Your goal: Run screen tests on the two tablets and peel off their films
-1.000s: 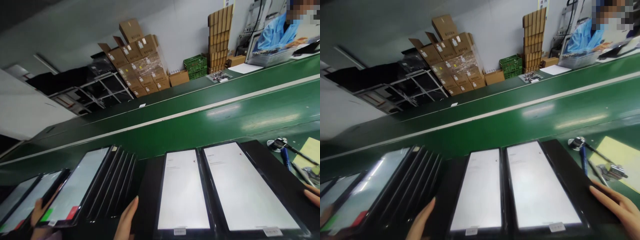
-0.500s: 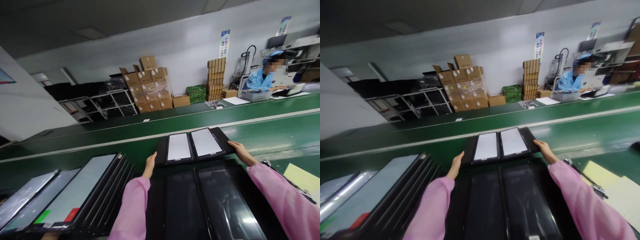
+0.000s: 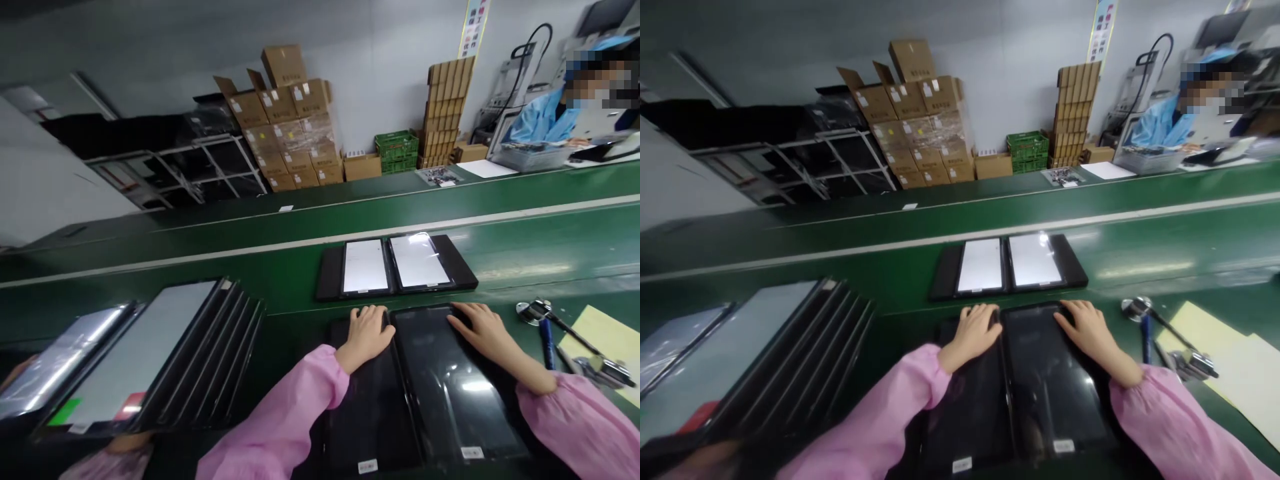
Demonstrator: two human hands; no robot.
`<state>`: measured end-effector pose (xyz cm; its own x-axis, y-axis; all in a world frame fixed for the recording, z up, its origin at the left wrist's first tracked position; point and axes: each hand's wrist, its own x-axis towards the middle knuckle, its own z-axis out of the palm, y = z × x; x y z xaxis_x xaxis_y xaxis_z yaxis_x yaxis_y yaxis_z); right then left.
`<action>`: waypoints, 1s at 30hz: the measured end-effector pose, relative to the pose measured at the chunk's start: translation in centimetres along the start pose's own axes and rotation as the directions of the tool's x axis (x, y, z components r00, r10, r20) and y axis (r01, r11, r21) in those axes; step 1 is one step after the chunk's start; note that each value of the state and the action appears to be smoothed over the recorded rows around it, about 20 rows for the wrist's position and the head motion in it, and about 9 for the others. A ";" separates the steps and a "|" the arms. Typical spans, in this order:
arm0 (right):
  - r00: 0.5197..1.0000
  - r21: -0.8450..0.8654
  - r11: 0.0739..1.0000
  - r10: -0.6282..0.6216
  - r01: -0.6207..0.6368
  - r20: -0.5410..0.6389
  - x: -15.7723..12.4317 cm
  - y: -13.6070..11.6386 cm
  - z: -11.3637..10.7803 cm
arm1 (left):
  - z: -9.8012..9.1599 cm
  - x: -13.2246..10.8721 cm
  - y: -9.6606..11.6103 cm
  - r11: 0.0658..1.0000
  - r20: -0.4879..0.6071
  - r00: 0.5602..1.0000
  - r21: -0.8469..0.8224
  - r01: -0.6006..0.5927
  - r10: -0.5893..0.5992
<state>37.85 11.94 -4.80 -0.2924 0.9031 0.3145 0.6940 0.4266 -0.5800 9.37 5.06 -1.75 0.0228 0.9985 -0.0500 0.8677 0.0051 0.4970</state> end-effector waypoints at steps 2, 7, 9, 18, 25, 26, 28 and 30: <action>0.999 -0.026 1.000 -0.015 0.014 -0.028 -1.2 -0.3 0.4 | -0.5 0.1 0.4 0.999 0.035 0.999 0.050 0.021 -0.023; 0.995 -0.025 0.999 -0.043 0.041 -0.089 -2.2 -0.1 1.0 | -2.2 0.0 0.2 0.989 0.074 0.995 0.134 0.058 -0.068; 0.994 -0.009 0.999 -0.043 0.042 -0.103 -2.3 0.0 1.1 | -2.4 -0.2 0.1 0.987 0.077 0.994 0.148 0.061 -0.074; 0.998 0.045 0.999 0.033 -0.030 -0.061 -1.9 -0.5 0.7 | -1.3 0.3 -0.6 0.991 0.046 0.999 0.132 0.017 -0.023; 0.997 0.083 0.994 0.073 -0.071 -0.023 -3.7 -1.6 -0.8 | -2.4 -4.3 -3.1 0.993 -0.036 0.998 0.108 -0.045 0.049; 0.997 0.091 0.993 0.079 -0.078 -0.010 -4.9 -1.6 -1.3 | -2.1 -6.6 -4.3 0.993 -0.056 0.997 0.108 -0.043 0.049; 0.997 0.100 0.992 0.071 -0.074 0.034 -8.0 -1.6 -2.4 | -1.1 -12.2 -7.1 0.995 -0.199 0.978 0.096 -0.039 0.058; 0.997 0.095 0.995 0.032 -0.038 0.072 -11.6 -1.5 -3.2 | 0.3 -18.0 -9.9 0.995 -0.248 0.968 0.089 0.043 -0.020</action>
<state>42.30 0.62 -5.14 -0.3168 0.9173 0.2412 0.6388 0.3943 -0.6606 0.52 -12.98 -5.98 -0.1185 0.9805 0.1569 0.9086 0.0433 0.4154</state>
